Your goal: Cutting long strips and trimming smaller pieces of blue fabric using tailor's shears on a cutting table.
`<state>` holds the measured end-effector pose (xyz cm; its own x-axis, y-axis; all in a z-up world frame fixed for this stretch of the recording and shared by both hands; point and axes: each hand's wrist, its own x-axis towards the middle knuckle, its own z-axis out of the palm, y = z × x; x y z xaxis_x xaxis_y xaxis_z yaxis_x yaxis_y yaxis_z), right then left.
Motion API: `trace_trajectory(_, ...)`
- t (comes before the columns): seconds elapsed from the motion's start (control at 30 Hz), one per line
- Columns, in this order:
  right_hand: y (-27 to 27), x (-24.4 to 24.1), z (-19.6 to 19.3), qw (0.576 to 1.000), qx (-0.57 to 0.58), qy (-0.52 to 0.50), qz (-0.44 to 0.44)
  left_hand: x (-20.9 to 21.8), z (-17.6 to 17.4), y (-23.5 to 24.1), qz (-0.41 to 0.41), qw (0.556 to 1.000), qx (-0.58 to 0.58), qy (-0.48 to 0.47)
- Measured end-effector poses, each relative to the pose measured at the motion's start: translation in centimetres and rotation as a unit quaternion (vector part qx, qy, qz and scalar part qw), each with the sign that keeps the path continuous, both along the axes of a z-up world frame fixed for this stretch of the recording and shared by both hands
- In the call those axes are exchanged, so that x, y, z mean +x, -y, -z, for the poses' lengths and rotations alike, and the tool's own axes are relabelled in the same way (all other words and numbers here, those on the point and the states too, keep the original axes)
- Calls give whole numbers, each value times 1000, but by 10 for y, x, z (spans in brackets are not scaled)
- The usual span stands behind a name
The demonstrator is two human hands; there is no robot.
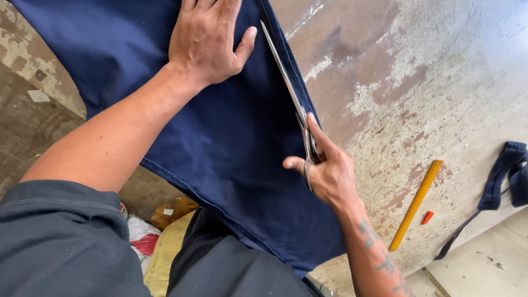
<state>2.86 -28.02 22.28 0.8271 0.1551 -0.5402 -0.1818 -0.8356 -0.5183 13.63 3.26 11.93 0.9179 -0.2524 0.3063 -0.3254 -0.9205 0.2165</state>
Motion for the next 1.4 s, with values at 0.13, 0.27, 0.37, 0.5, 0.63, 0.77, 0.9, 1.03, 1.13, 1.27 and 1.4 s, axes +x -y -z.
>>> trace_trajectory(0.13, -6, 8, 4, 999, 23, -33, 26, 1, -8, -2, 3, 1000, -18, -18)
trace_trajectory(0.27, 2, 11, 9, 994, 62, -70, 58, 0, -8, -1, 12, 999, -42, -27)
trace_trajectory(0.37, 2, 15, 8, 990, 85, -85, 72, 1, -8, -2, 12, 998, -45, -34)
trace_trajectory(0.5, 5, 2, 20, 995, 95, 14, 34, 2, -11, 0, 4, 996, -28, -79)
trace_trajectory(0.63, -27, 20, 0, 999, 31, -11, 38, -1, -1, -3, -2, 995, -13, -94)
trace_trajectory(0.77, -45, 37, 3, 999, 18, -2, 37, -1, 7, -4, -5, 997, 4, -75)
trace_trajectory(0.9, -35, 28, 27, 994, -7, 94, -52, -3, 15, -5, -11, 998, 9, -65)
trace_trajectory(1.03, -30, 22, 27, 994, -20, 97, -53, -1, 15, -5, -10, 998, 9, -58)
trace_trajectory(1.13, -30, 23, 30, 990, -13, 123, -73, -6, 17, -4, -13, 997, -6, -74)
trace_trajectory(1.27, -32, 38, 30, 998, 8, 63, -24, -2, 16, -4, -10, 997, -7, -74)
trace_trajectory(1.4, -31, 50, 17, 999, -8, 29, -25, -2, 20, -5, -10, 997, -7, -81)
